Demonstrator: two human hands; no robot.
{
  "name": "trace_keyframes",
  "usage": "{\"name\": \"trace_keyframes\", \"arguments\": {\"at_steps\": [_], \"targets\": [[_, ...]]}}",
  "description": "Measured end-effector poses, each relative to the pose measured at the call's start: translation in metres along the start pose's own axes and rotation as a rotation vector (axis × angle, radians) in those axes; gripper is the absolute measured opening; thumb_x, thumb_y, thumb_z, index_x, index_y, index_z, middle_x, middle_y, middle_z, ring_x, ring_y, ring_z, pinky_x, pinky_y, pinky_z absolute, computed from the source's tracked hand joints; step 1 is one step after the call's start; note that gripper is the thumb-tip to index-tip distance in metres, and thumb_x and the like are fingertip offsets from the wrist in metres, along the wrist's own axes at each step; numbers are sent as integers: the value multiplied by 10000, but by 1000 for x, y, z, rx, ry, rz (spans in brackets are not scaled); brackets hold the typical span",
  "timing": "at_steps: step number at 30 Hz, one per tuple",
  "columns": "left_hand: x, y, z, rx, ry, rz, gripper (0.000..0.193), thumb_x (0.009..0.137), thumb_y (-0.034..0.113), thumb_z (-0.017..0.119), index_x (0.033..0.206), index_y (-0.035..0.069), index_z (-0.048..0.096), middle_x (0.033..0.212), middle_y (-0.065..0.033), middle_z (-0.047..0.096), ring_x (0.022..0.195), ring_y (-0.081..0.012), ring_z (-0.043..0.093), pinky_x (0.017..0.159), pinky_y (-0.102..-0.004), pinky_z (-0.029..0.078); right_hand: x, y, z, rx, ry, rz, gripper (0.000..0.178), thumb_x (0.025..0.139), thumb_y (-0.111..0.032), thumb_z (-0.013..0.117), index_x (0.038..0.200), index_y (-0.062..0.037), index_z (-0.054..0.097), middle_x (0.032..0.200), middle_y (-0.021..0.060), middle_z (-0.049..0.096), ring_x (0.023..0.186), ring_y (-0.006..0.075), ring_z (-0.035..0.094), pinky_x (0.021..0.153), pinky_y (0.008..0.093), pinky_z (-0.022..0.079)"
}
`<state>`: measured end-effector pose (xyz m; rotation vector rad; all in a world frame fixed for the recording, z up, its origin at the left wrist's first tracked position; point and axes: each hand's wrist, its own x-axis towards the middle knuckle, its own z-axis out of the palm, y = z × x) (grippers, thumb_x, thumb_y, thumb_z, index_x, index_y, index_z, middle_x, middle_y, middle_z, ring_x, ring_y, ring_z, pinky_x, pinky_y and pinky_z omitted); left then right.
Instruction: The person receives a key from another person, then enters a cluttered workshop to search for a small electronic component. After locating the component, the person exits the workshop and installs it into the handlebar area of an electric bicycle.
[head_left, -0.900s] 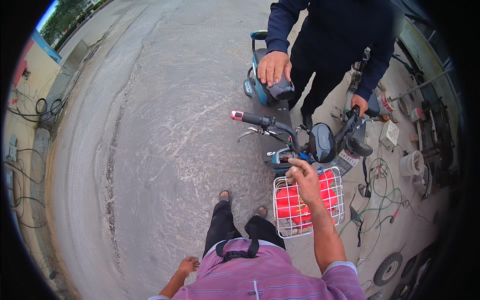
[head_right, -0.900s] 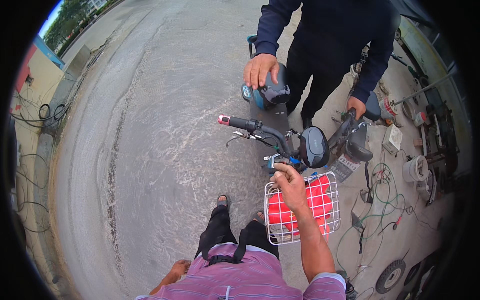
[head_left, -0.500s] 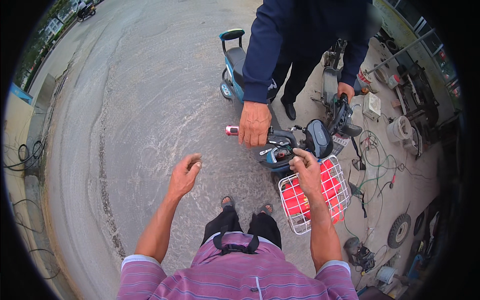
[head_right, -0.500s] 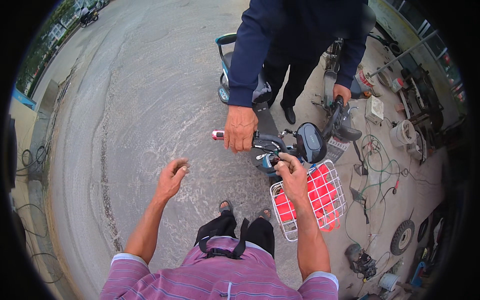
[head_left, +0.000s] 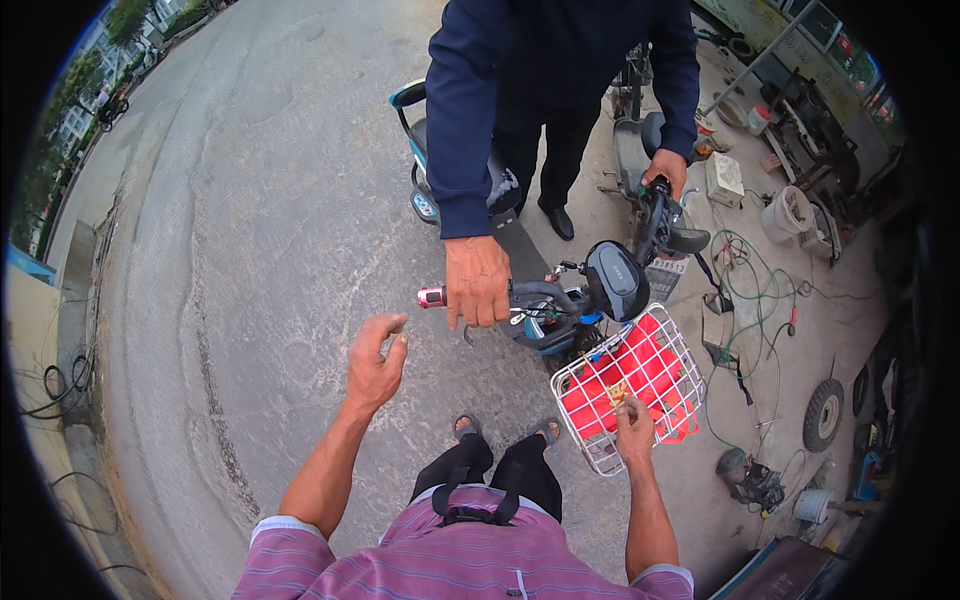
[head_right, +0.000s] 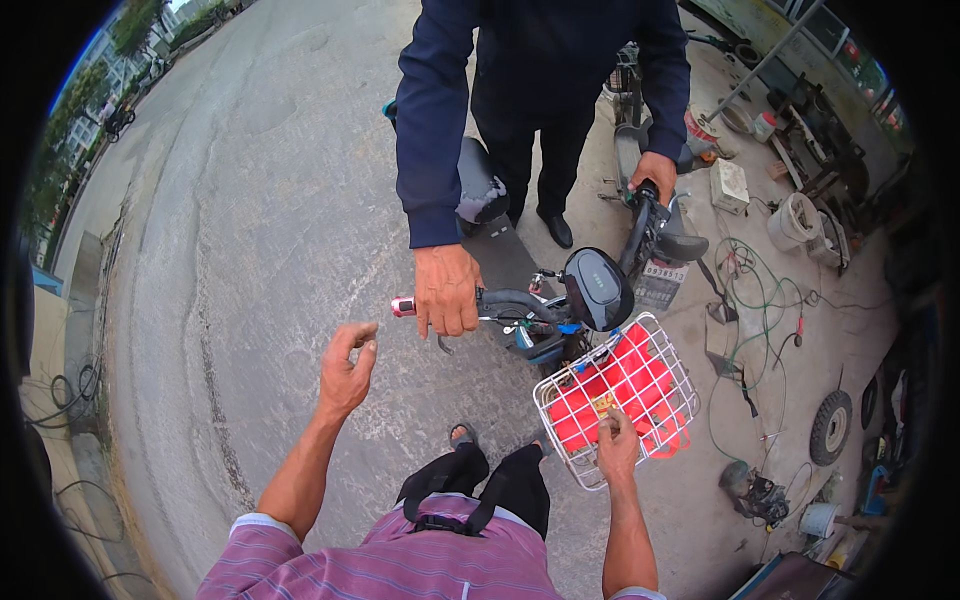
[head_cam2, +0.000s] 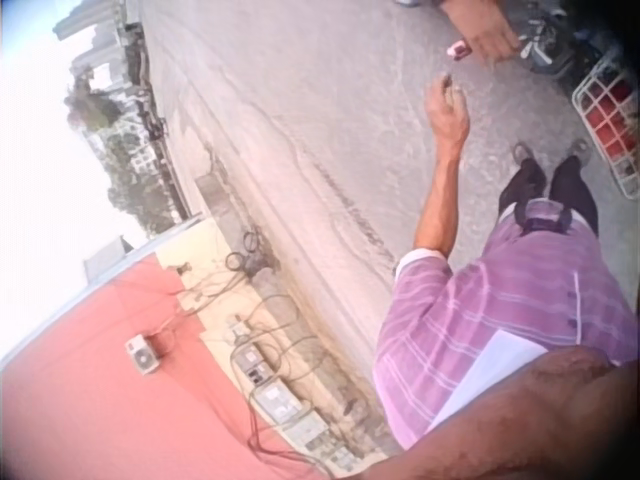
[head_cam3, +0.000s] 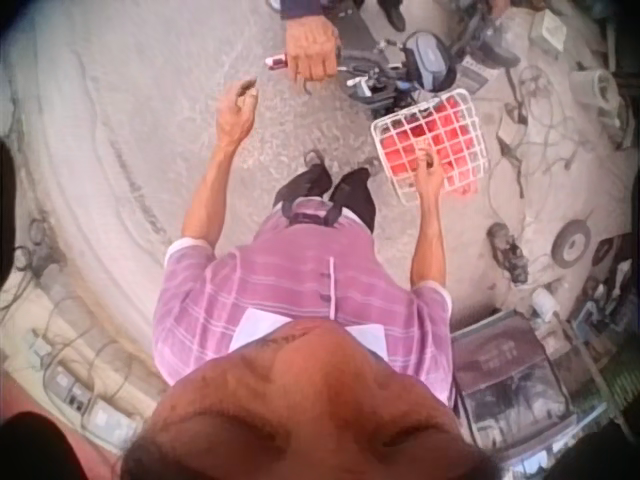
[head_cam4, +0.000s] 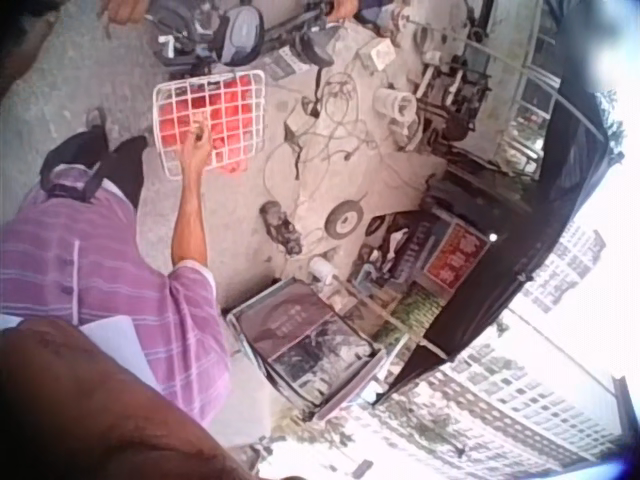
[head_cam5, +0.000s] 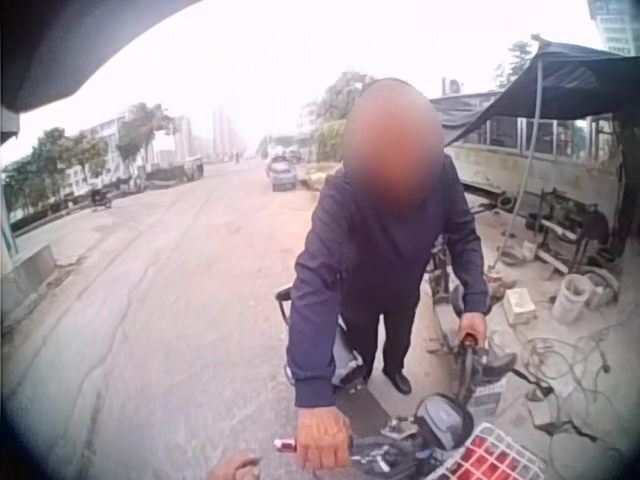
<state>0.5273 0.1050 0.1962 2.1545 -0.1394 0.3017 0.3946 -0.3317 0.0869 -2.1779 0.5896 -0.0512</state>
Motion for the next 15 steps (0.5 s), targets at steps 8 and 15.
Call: {"name": "trace_keyframes", "arguments": {"at_steps": [8, 15], "targets": [[46, -10, 31, 284, -261, 150, 609, 755, 57, 690, 1314, 5, 453, 1319, -219, 481, 1238, -383, 468, 1050, -446, 383, 13, 8, -10, -233, 258, -216, 379, 783, -67, 626, 1149, 23, 585, 1044, 185, 610, 1003, 336, 572, 913, 446, 439], [78, -18, 53, 383, -376, 34, 353, 748, 81, 663, 1079, 34, 551, 1070, -198, 573, 1007, -406, 551, 844, -474, 464, 12, 24, -3, -450, 262, -433, 397, 774, -104, 626, 1155, -5, 571, 1153, 189, 547, 1105, 370, 495, 978, 488, 370]]}}
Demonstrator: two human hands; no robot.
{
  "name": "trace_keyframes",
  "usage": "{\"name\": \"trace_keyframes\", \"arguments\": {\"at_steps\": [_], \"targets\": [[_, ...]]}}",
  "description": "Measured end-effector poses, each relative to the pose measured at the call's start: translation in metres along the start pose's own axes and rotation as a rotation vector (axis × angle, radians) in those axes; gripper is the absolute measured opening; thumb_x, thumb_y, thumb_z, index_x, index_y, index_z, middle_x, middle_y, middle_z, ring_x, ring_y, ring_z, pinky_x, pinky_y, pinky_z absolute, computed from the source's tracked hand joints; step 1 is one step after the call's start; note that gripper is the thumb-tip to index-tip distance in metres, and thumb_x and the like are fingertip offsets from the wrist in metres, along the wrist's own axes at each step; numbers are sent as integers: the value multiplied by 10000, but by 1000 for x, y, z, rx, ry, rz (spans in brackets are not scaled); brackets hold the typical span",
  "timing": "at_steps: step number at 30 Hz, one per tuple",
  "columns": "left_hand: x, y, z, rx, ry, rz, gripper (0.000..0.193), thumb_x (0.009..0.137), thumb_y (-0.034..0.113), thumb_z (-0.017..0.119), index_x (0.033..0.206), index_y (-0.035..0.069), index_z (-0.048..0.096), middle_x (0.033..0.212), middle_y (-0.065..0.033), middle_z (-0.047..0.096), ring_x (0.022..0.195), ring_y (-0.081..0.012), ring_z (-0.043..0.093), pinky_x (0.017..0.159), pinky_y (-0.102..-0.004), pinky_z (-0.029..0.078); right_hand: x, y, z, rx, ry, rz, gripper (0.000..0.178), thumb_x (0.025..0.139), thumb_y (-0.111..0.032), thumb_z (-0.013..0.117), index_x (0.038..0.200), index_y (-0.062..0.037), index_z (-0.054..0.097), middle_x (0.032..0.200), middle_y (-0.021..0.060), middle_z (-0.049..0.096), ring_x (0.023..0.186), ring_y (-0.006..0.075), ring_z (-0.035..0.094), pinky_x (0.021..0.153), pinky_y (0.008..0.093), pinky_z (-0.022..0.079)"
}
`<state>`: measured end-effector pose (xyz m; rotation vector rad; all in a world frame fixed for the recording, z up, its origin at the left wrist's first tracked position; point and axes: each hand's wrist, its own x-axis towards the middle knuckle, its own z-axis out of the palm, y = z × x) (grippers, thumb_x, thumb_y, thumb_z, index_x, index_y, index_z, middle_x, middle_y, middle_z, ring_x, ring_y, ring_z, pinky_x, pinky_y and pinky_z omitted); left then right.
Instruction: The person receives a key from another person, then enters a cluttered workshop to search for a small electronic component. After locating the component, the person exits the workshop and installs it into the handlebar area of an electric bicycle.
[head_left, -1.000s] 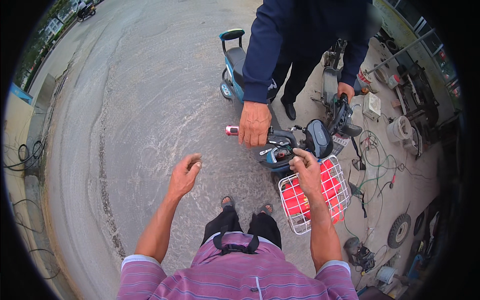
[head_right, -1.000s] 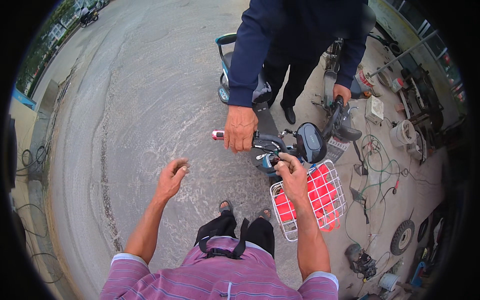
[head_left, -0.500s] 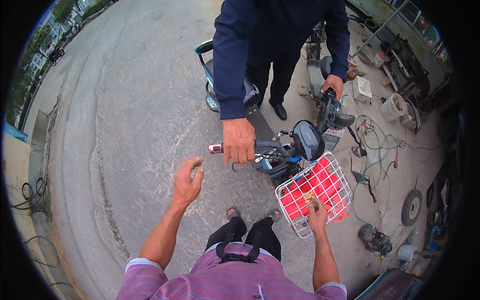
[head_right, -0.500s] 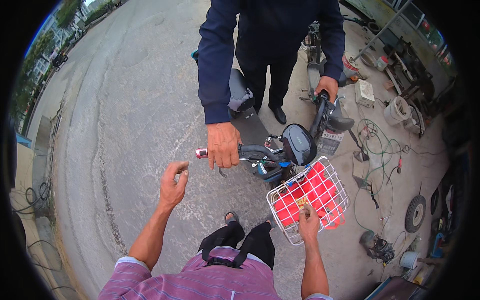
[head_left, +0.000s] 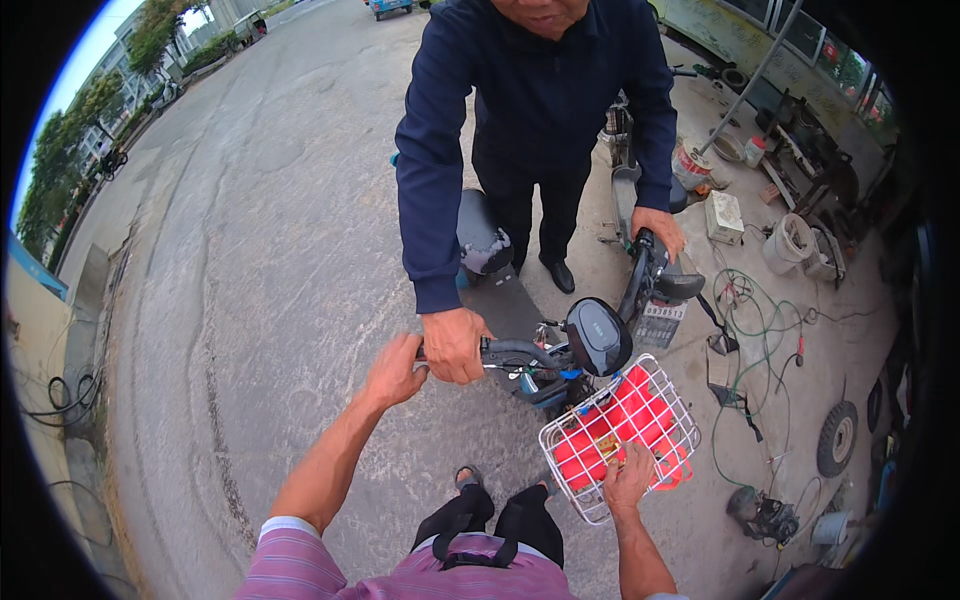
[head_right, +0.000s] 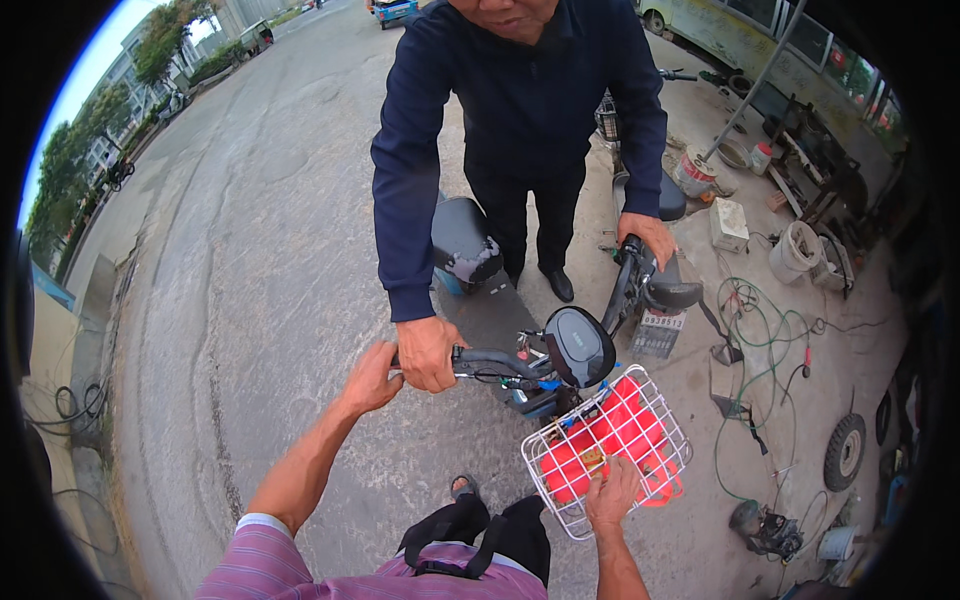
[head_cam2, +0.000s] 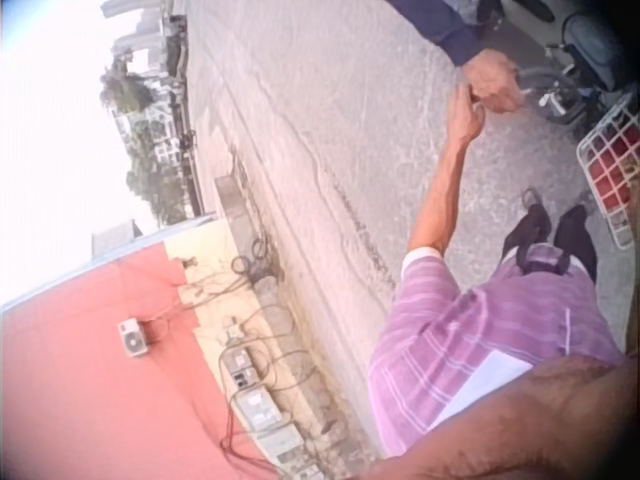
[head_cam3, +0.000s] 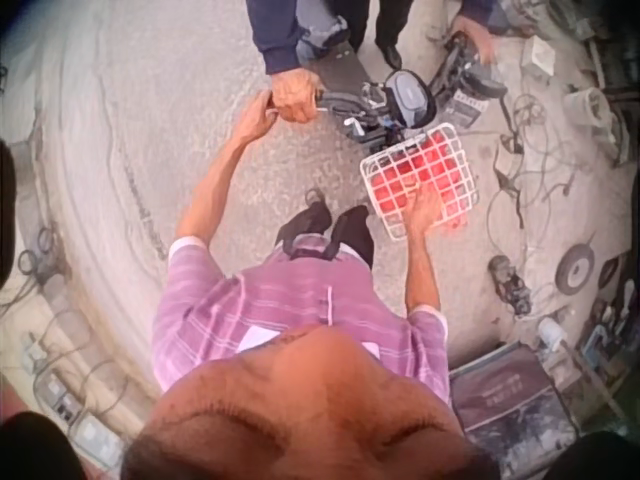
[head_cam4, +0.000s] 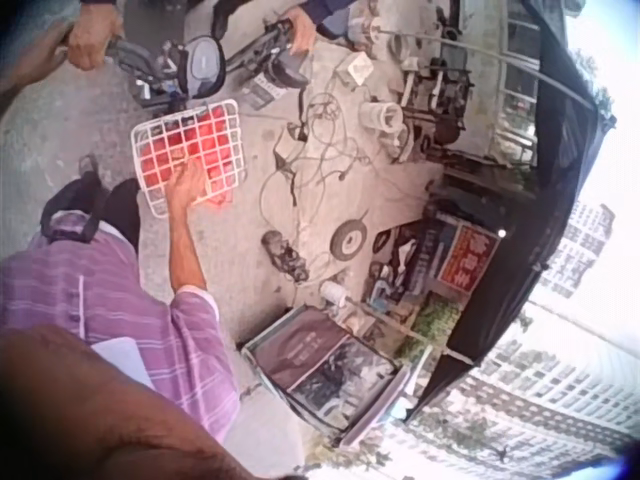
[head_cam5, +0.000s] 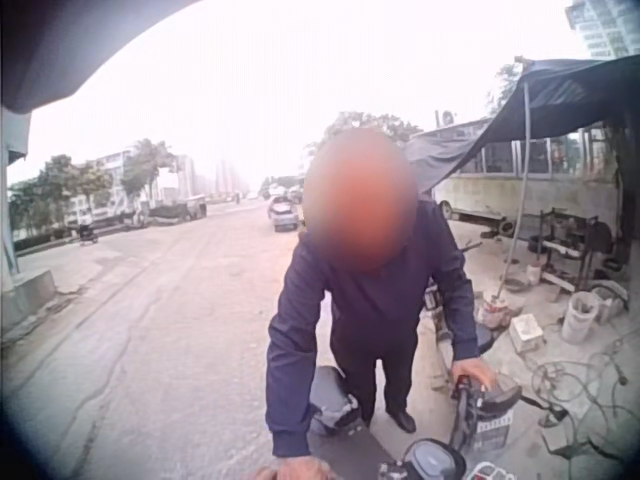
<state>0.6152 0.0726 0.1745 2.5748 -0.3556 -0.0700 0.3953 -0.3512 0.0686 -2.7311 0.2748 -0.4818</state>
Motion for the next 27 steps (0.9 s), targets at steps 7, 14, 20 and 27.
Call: {"name": "trace_keyframes", "arguments": {"at_steps": [7, 14, 20, 27], "targets": [[17, -2, -1, 74, -150, -117, 221, 780, 173, 688, 954, 51, 628, 955, -191, 665, 947, -404, 618, 780, -492, 490, -1, 1, 3, 16, -30, 30, 388, 776, -103, 596, 1152, -13, 563, 1136, 193, 546, 1110, 376, 496, 979, 501, 365], [27, 5, -3, 169, -194, -136, 290, 812, 224, 646, 1059, 75, 620, 1024, -192, 658, 948, -414, 621, 787, -507, 507, 4, 7, 10, 22, -35, 38, 382, 763, -92, 583, 1135, -8, 570, 1071, 182, 566, 1082, 365, 505, 976, 500, 360], [19, -38, 20, 95, -136, -35, 357, 828, 304, 656, 1120, 98, 631, 1083, -162, 678, 1014, -388, 629, 814, -489, 507, -6, 10, 13, 53, -31, 53, 377, 745, -64, 560, 1118, -14, 578, 991, 153, 586, 1047, 340, 507, 969, 482, 369], [11, -3, 6, -89, -66, -96, 373, 788, 274, 717, 1095, 92, 610, 1168, -184, 625, 1106, -385, 575, 855, -450, 481, 1, 9, 9, 38, -49, 67, 379, 760, -67, 569, 1134, -7, 578, 1064, 166, 580, 1089, 346, 506, 988, 483, 361]]}}
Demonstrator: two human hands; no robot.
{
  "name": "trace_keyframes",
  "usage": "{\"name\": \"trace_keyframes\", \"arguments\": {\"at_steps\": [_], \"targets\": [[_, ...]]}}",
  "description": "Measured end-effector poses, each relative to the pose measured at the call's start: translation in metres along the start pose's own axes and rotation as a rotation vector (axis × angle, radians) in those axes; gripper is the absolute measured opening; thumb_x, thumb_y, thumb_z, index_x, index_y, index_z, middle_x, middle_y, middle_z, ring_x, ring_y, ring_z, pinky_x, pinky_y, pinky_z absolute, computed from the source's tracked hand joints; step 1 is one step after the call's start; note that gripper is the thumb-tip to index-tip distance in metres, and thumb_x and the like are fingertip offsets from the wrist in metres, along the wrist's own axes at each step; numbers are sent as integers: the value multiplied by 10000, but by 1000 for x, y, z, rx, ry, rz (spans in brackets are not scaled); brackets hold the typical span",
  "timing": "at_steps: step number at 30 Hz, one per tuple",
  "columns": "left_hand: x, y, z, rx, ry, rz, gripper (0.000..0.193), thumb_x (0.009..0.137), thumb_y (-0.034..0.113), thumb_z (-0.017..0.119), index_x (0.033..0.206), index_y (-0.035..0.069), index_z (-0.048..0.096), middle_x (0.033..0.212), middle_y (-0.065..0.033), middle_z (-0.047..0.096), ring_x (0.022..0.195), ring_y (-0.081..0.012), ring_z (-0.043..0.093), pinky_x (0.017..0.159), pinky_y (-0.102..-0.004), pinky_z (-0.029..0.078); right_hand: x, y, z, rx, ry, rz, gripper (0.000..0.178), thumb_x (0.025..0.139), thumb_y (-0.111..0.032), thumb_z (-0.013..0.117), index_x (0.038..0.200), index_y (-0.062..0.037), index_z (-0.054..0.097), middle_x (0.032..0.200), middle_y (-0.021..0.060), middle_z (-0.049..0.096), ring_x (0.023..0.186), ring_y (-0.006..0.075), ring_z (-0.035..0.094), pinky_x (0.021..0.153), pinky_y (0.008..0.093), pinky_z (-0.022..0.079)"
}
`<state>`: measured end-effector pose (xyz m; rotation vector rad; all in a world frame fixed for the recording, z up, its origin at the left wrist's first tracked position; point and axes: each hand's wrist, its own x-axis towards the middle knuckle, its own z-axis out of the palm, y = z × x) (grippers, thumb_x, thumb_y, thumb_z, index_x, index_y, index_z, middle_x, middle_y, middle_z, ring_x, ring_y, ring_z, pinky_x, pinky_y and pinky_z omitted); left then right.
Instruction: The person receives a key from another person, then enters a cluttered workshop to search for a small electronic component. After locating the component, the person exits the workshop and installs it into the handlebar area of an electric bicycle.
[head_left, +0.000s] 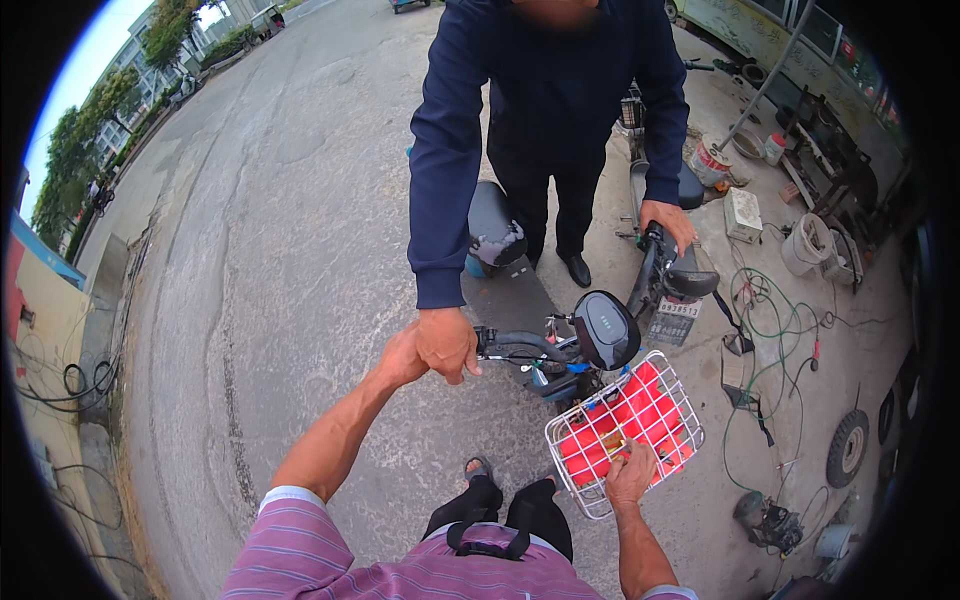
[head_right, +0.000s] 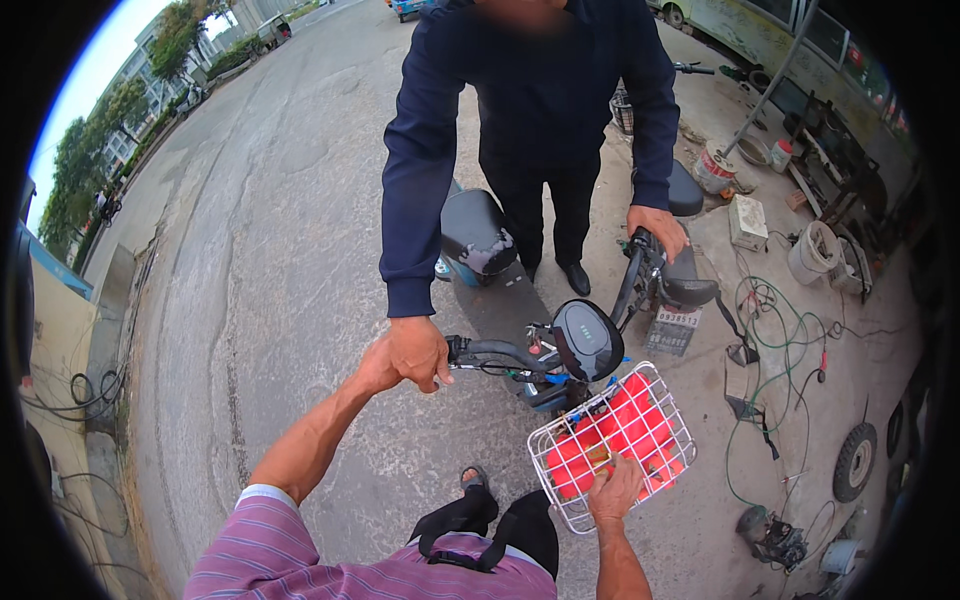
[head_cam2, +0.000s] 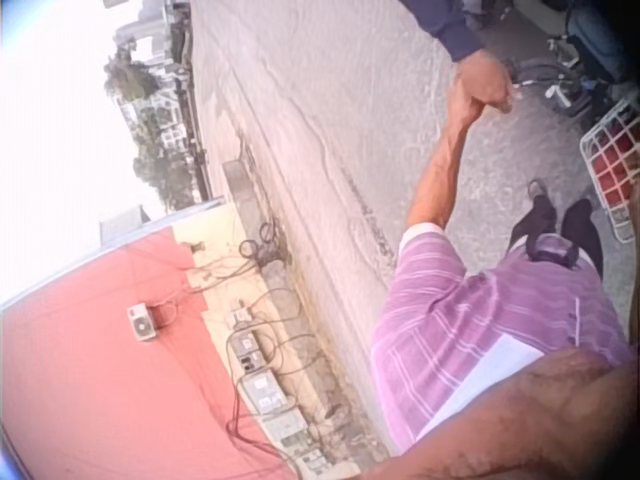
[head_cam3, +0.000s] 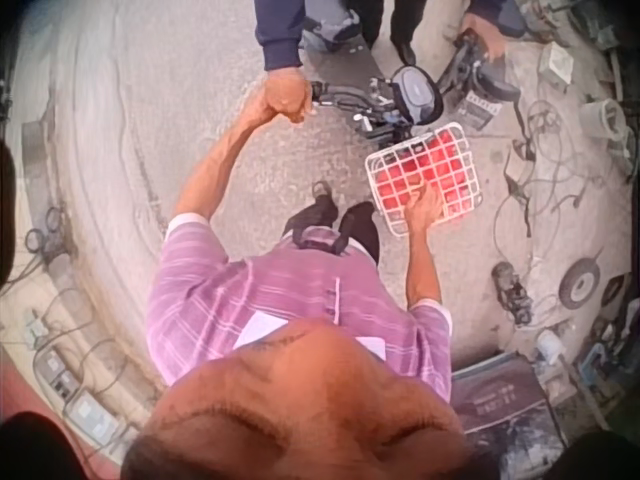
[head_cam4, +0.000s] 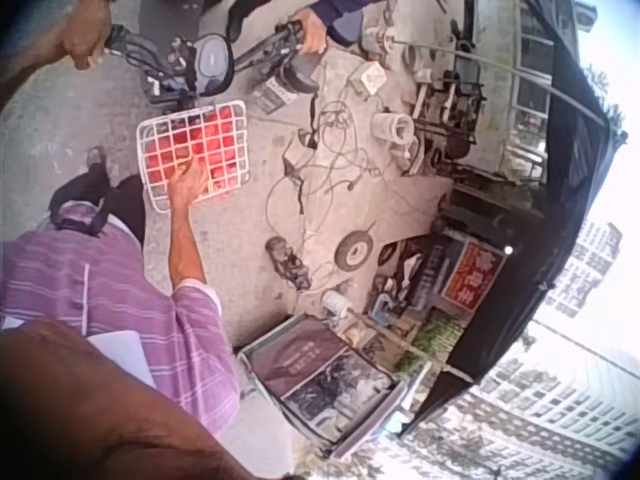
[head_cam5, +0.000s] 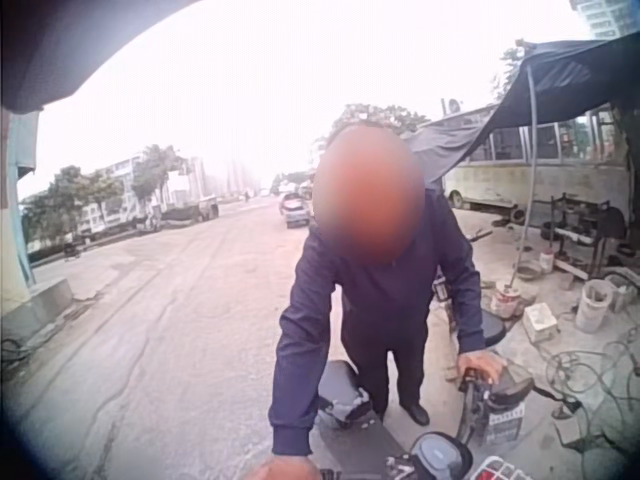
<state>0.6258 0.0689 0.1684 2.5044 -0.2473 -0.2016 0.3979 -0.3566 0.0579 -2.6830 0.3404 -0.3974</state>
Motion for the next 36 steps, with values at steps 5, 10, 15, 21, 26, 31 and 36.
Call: {"name": "trace_keyframes", "arguments": {"at_steps": [5, 10, 15, 21, 26, 31, 36], "targets": [[-9, -28, 9, -17, 82, 90, 499, 801, 165, 703, 1263, 109, 523, 1164, -177, 576, 1093, -408, 554, 886, -458, 475, 2, -4, -1, 24, 35, -12, 381, 757, -81, 582, 1131, -9, 583, 1056, 166, 578, 1086, 352, 506, 984, 491, 359], [-35, -13, 8, 9, 193, 69, 708, 798, 114, 707, 1421, 114, 370, 1204, -164, 547, 991, -338, 600, 852, -425, 501, -1, 3, -3, 68, -13, 22, 366, 751, -82, 573, 1108, -5, 581, 1030, 166, 573, 1086, 363, 502, 977, 497, 360], [-63, -18, 24, -297, 130, -167, 718, 804, 92, 713, 1422, 28, 354, 1157, -155, 596, 945, -235, 627, 839, -359, 520, 1, 4, 1, 43, 37, -8, 372, 743, -107, 583, 1103, -14, 598, 1018, 170, 575, 1061, 350, 512, 947, 492, 371], [-99, -22, 51, -780, 78, -481, 433, 906, 158, 607, 1277, -47, 519, 1090, -124, 659, 960, -192, 642, 788, -313, 505, 0, 5, 1, 18, 25, -28, 385, 757, -112, 575, 1129, -15, 596, 1037, 167, 576, 1076, 353, 506, 955, 494, 362], [-110, 32, 45, -1108, 42, -478, 404, 946, 245, 580, 1241, -26, 531, 1084, -139, 653, 951, -218, 650, 783, -341, 517, 0, 5, 0, 22, 23, -41, 400, 774, -113, 570, 1162, -13, 577, 1046, 163, 574, 1086, 357, 497, 960, 501, 355], [-102, 111, 37, -1597, 11, -572, 370, 988, 319, 502, 1203, 20, 535, 933, -97, 652, 851, -221, 648, 750, -370, 535, -1, 10, 3, 20, 18, -39, 406, 774, -117, 579, 1168, -22, 575, 1053, 161, 574, 1095, 354, 499, 949, 505, 359], [-93, 97, 58, -1738, 10, -603, 340, 1005, 292, 473, 1206, 19, 505, 770, -30, 593, 634, -153, 577, 621, -333, 491, -1, 11, 4, 37, -7, -33, 410, 772, -118, 589, 1171, -25, 575, 1060, 153, 580, 1100, 344, 505, 929, 498, 365]]}}
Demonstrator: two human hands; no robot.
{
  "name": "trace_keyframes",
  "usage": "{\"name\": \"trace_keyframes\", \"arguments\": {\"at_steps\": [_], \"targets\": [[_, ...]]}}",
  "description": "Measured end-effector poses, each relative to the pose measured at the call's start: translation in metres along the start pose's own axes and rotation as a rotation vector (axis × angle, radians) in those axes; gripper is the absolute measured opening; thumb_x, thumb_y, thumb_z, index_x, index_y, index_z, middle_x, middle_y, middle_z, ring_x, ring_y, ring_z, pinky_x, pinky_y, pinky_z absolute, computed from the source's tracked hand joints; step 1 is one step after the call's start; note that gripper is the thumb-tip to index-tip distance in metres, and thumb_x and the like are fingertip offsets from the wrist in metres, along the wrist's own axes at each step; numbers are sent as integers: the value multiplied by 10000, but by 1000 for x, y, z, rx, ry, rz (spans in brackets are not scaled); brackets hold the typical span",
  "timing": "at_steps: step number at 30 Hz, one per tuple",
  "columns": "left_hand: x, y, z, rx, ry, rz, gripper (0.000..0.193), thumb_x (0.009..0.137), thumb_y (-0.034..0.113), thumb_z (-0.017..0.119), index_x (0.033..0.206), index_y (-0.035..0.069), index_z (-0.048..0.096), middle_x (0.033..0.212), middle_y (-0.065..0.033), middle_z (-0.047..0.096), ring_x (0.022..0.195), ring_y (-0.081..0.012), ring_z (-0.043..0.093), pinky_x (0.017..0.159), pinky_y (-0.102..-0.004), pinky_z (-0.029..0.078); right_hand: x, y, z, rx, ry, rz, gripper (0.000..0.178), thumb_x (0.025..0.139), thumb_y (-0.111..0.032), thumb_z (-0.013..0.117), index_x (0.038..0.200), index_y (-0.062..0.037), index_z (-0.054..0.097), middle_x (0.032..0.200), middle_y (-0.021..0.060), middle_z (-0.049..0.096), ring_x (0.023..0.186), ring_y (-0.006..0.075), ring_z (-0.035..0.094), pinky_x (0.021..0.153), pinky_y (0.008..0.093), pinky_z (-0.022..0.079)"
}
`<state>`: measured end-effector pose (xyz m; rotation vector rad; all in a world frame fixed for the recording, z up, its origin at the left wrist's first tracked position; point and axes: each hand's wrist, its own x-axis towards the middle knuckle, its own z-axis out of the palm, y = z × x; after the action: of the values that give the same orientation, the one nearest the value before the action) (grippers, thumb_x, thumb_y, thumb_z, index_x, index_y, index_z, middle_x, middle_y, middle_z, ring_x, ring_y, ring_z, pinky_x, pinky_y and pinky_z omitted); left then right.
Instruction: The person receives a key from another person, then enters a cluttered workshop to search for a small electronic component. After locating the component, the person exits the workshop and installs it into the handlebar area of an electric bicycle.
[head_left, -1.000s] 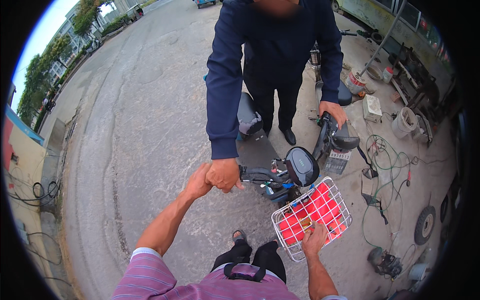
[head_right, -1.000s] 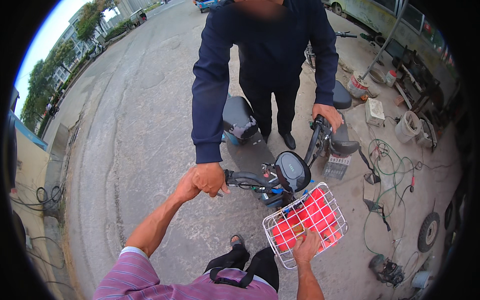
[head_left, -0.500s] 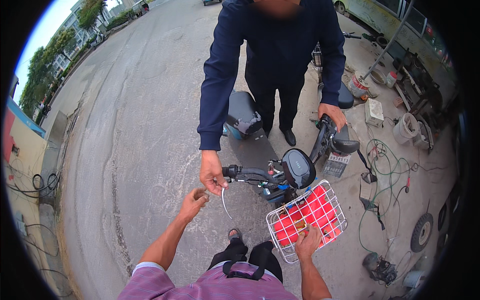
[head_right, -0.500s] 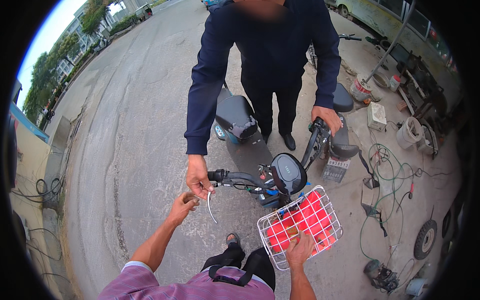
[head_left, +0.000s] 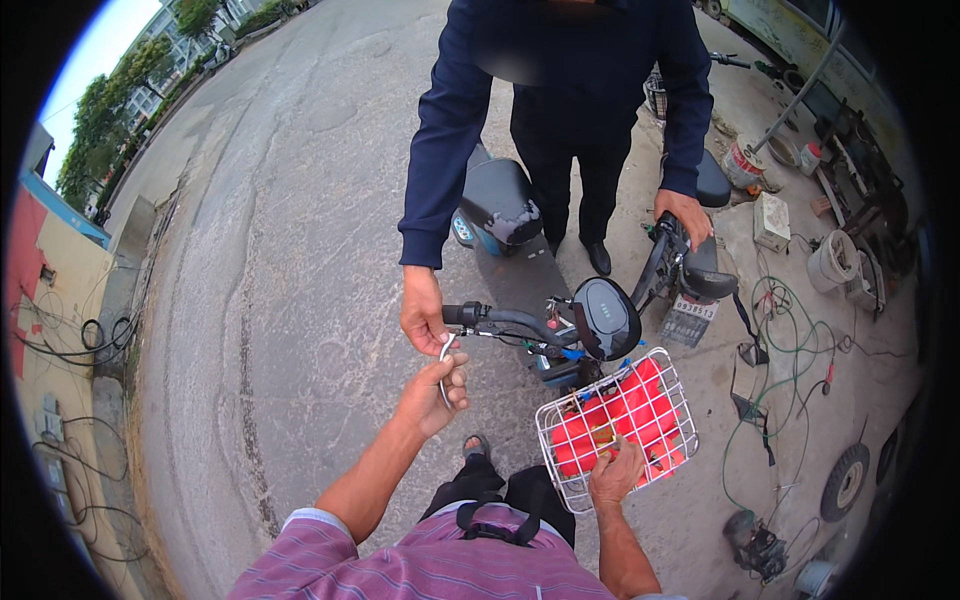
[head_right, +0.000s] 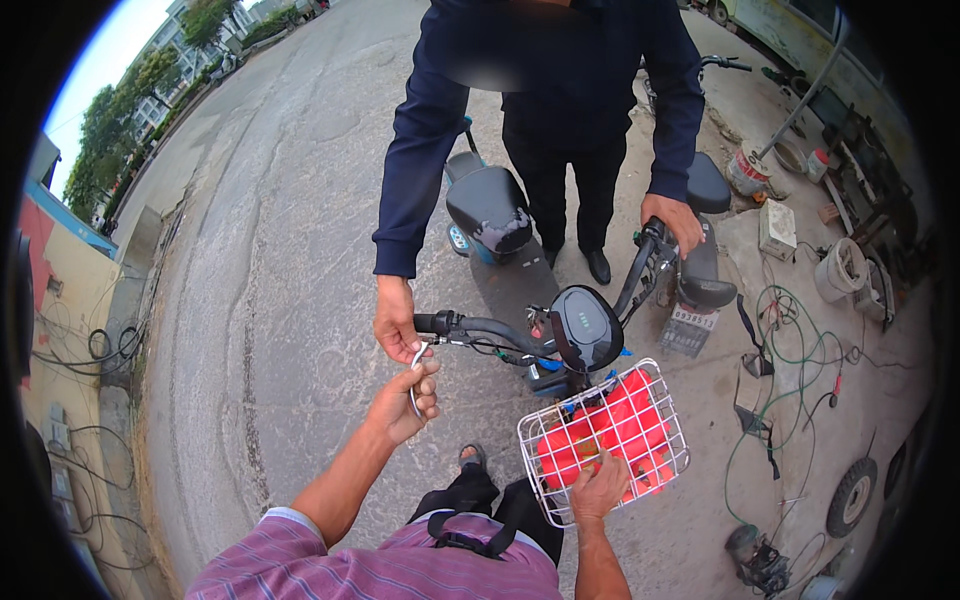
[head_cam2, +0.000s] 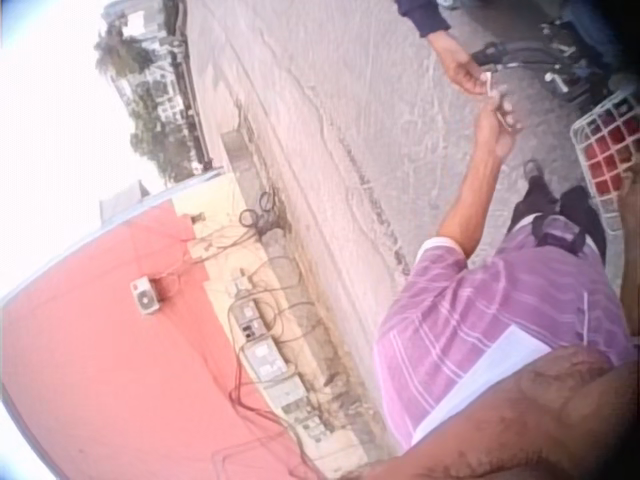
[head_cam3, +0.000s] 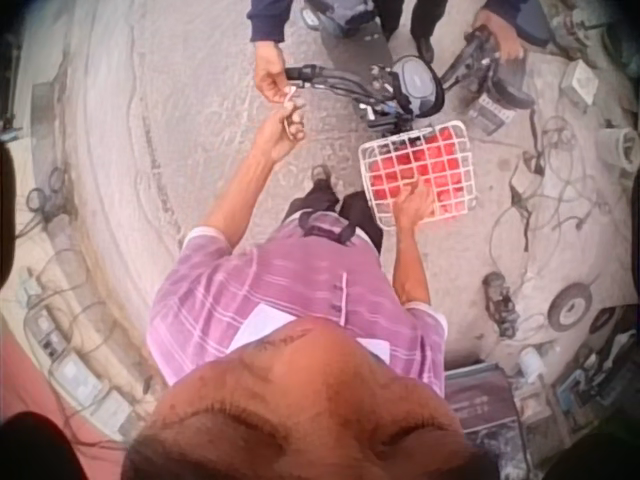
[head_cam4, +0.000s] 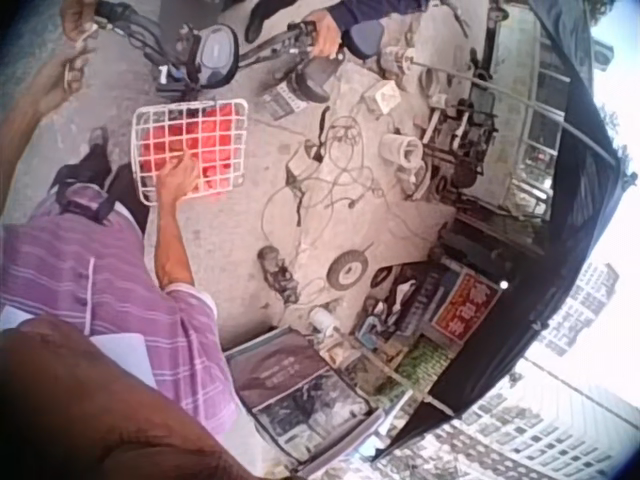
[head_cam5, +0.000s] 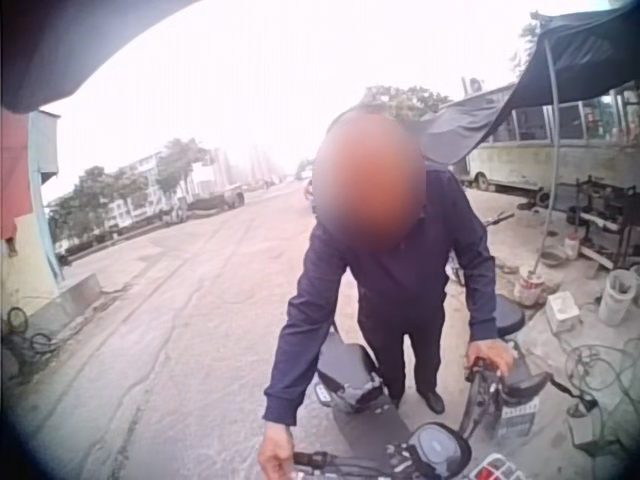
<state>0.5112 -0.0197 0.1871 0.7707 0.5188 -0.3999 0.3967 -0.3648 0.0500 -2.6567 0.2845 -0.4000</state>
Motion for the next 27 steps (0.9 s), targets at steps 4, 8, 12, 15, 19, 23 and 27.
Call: {"name": "trace_keyframes", "arguments": {"at_steps": [4, 8, 12, 15, 19, 23, 27], "targets": [[-6, 3, -7, 474, 101, 55, 259, 998, 269, 475, 1072, 39, 567, 704, -24, 571, 529, -126, 512, 527, -316, 423, 1, -1, -2, -9, 5, -2, 403, 770, -114, 585, 1163, -24, 575, 1055, 143, 580, 1095, 334, 507, 921, 492, 362], [-5, -3, -29, 1291, 250, 233, 307, 975, 318, 504, 911, 32, 595, 693, -86, 598, 587, -199, 573, 576, -363, 458, 2, -2, -5, 24, -9, 20, 396, 769, -108, 579, 1155, -17, 576, 1025, 151, 570, 1072, 344, 502, 928, 495, 362], [-11, 2, -55, 1496, 98, 220, 304, 955, 317, 538, 900, 22, 584, 700, -133, 605, 677, -287, 608, 649, -410, 474, -4, -1, -4, 8, 8, 30, 388, 749, -93, 582, 1129, -15, 581, 1033, 139, 586, 1067, 328, 514, 944, 483, 364], [-3, 24, -47, 1486, 68, 132, 302, 946, 315, 553, 919, 15, 580, 718, -169, 610, 709, -316, 619, 664, -420, 473, 3, -5, 1, 2, 35, 2, 376, 748, -97, 592, 1114, -13, 588, 1016, 146, 587, 1063, 332, 516, 945, 483, 368], [4, 49, -42, 1532, 21, 304, 302, 939, 311, 577, 911, 11, 598, 689, -79, 608, 659, -198, 602, 622, -373, 475, 0, -15, 1, -7, -4, 144, 353, 782, -135, 594, 1117, -27, 604, 1048, 158, 596, 1067, 347, 517, 939, 483, 369], [-4, 65, -25, 1633, -18, 481, 334, 950, 324, 558, 970, -5, 616, 754, -111, 658, 721, -217, 643, 652, -373, 485, 12, -22, 21, -11, 28, 270, 343, 785, -218, 635, 1072, -29, 636, 1000, 161, 609, 1017, 352, 526, 898, 490, 389], [2, 57, -26, 1325, -101, 285, 401, 1000, 369, 457, 981, 1, 617, 713, -113, 619, 677, -237, 630, 660, -393, 485, 20, -40, 15, -98, 18, 293, 333, 785, -226, 650, 1055, -30, 641, 940, 145, 627, 976, 343, 544, 872, 482, 405]]}}
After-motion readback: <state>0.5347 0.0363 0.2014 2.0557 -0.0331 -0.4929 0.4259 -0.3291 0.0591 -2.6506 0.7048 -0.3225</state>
